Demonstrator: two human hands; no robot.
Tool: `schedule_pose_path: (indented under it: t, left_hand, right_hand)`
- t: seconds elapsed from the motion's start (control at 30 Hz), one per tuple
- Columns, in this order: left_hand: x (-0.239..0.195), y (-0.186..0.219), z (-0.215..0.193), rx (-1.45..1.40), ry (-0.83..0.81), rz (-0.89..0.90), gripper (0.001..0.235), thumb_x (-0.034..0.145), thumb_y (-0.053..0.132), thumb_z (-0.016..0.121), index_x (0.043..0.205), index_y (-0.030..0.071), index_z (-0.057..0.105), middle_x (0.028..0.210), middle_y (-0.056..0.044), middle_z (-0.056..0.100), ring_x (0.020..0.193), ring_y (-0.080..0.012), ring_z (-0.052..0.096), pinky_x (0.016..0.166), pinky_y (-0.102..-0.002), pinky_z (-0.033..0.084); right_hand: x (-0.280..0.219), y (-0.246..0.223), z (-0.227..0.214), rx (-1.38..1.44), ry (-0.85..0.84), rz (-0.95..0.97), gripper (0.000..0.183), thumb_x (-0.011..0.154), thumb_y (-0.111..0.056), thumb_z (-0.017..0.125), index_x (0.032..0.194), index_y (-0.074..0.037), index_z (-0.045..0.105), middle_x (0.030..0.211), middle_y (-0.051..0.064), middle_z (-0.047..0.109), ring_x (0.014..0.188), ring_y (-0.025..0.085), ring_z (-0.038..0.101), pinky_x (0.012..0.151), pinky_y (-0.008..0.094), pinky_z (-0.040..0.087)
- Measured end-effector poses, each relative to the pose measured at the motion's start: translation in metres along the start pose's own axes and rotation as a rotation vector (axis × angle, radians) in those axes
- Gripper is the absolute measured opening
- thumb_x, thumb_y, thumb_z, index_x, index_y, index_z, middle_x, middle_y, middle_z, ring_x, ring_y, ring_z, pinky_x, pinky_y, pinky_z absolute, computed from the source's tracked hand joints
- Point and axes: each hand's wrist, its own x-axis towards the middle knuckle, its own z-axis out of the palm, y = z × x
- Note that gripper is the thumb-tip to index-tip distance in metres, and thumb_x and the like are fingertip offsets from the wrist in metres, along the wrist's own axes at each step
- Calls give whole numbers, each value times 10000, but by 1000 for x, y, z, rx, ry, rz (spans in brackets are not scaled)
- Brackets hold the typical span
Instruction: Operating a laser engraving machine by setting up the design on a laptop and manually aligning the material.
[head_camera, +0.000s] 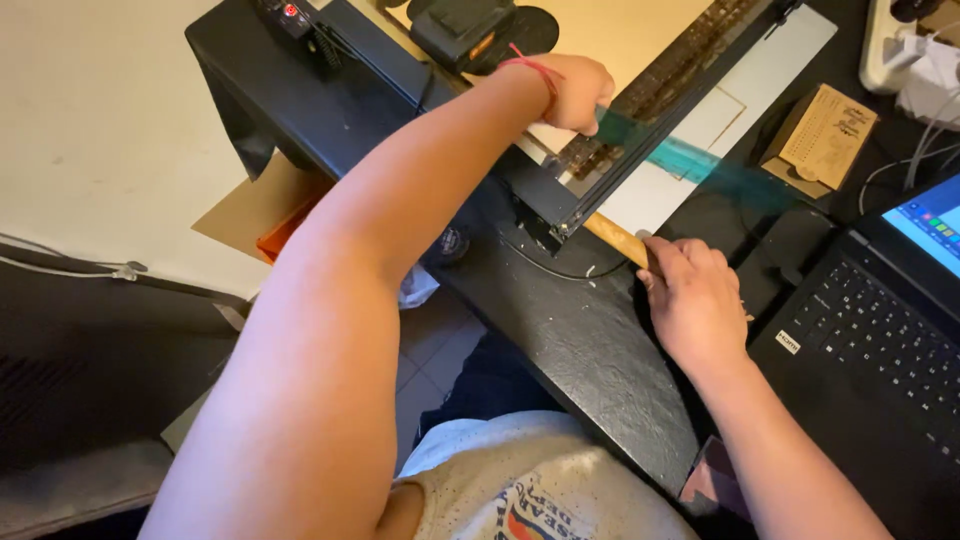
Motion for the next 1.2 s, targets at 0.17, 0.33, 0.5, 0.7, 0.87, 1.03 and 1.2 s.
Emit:
schedule_pose_path:
  t: [0.17,0.33,0.5,0.7,0.87,1.03,1.2]
  left_hand:
    - [-1,-24,-5,-48,37,-71,417,984,339,554,1355,148,554,1254,-78,627,1007,-259,614,774,-411,475]
    - [3,-41,4,-52,179,-33,187,946,292,544,1039,138,596,873,-78,602,680,-235,509,555,-402,357]
    - [8,-46,7,-46,174,-26,239,976,309,538,1100,113,594,1000,-103,632,789,-273,570,612,-431,405]
    - [8,-53,8,-95,170,-26,309,975,308,568,1204,102,582,1144,-109,637,903,-276,605,674,-448,444]
    - [-13,-60,1,-138,236,-8,256,975,341,596,1106,122,583,1108,-121,634,930,-305,613,699,-463,441]
    - [-54,-56,-4,-225,358,-92,334,925,313,496,1223,179,565,913,-86,665,749,-250,602,601,-434,406]
    - [-65,-63,3,-277,413,-48,151,942,322,528,995,182,515,763,-54,556,660,-224,493,563,-431,324]
  right_hand:
    - [4,-1,2,56,35,19,430,939,-189,651,1364,-133,616,1077,137,585,979,394,552,802,524,461]
    - [10,-8,-1,84,22,41,430,948,-168,639,1373,-117,600,1034,149,583,998,381,548,874,504,445]
    - [14,-15,-1,53,-28,84,425,963,-203,616,1381,-132,588,1062,150,580,1010,389,536,879,518,441]
    - [18,-27,-7,-120,-122,127,444,980,-296,544,1398,-147,548,1033,164,631,937,414,612,787,549,481]
    - [18,-31,-10,-260,-169,164,461,958,-374,535,1366,-161,539,1041,142,679,914,396,661,742,520,486]
    - [14,-28,-13,-270,-155,135,579,913,-433,576,1428,-177,511,1090,144,673,965,398,654,756,507,491]
    - [14,-22,-8,-169,-115,65,520,965,-252,544,1475,-165,489,961,171,626,829,415,617,745,533,489]
